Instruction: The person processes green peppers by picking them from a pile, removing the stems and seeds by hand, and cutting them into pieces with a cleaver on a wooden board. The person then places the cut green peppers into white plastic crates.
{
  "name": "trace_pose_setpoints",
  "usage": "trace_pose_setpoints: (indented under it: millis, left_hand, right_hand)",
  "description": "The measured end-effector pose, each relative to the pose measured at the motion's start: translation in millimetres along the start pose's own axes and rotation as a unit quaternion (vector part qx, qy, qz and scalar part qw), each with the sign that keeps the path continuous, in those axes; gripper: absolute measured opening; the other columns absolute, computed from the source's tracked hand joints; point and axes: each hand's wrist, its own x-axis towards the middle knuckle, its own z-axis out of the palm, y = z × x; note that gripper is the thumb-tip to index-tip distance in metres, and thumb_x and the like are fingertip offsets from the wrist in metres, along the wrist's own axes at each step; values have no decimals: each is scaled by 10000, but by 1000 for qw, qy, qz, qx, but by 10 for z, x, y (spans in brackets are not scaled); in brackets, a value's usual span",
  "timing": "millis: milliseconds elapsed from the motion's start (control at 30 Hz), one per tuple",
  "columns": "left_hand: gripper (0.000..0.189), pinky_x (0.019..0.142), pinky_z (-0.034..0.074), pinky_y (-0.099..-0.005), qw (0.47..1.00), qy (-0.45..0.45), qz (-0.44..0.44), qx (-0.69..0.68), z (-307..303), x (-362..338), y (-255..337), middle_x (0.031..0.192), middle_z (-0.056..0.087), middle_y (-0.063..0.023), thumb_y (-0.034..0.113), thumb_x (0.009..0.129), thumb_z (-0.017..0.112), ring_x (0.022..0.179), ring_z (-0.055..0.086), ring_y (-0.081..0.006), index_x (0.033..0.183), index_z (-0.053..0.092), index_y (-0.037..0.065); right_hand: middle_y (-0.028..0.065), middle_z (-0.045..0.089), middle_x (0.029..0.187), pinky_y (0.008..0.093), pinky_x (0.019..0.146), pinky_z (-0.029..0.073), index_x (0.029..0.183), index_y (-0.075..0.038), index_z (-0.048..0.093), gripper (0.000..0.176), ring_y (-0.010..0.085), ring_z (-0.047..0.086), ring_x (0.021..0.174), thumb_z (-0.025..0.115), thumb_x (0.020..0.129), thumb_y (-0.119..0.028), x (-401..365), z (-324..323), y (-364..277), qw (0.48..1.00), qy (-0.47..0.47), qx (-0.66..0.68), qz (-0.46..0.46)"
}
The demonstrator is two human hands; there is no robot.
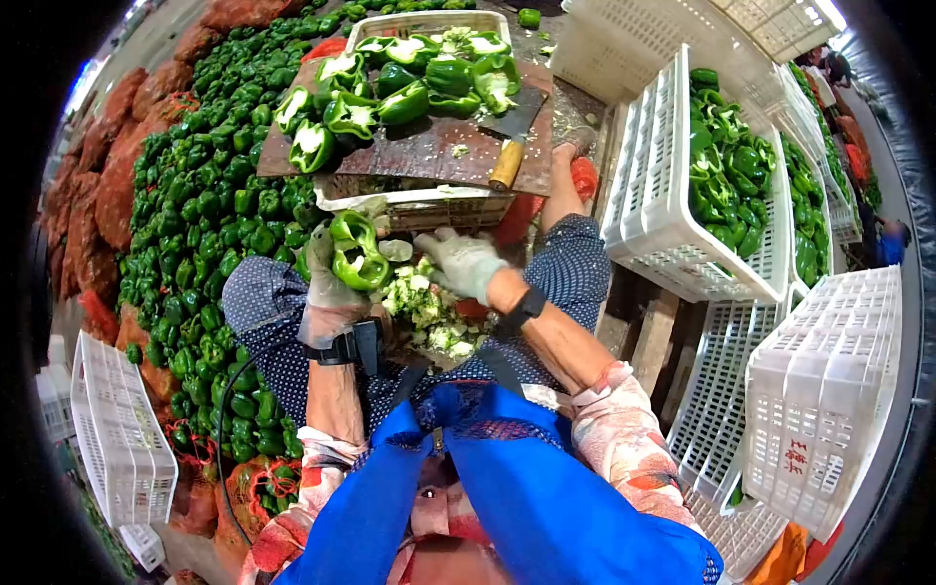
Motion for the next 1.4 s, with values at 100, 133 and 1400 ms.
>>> trace_pose_setpoints:
  millis: [100, 133, 1400]
  left_hand:
    - [787, 814, 584, -384, 999, -13, 25, 16, -70, 33, -54, 1072, 649, -109, 610, 858, 619, 939, 674, -248, 1319, 512, -19]
    - [769, 821, 580, -378, 1000, -20, 16, -1, -152, 56, -97, 1085, 647, -112, 594, 865, 618, 951, 668, -247, 1321, 513, -16]
    - [889, 1055, 385, -589, 989, -85, 48, 109, 5, 77, -228, 1520, 346, -111, 697, 868, 525, 1358, 384, -356, 1500, 331, 103]
  right_hand:
    - [190, 619, 1156, 459, 870, 508, 1200, -68, 606, 386, 358, 632, 1027, 618, 883, -289, -103, -173, 19, 968, 183, 159, -67]
    - [174, 651, 1076, 439, 867, 510, 1112, -48, 651, 325, 351, 640, 998, 617, 887, -280, -222, -433, -199, 956, 177, 223, -70]
    - [164, 684, 1132, 335, 865, 515, 1219, -14, 630, 423, 233, 654, 979, 685, 891, -276, -592, -537, -1, 861, 191, 471, -18]
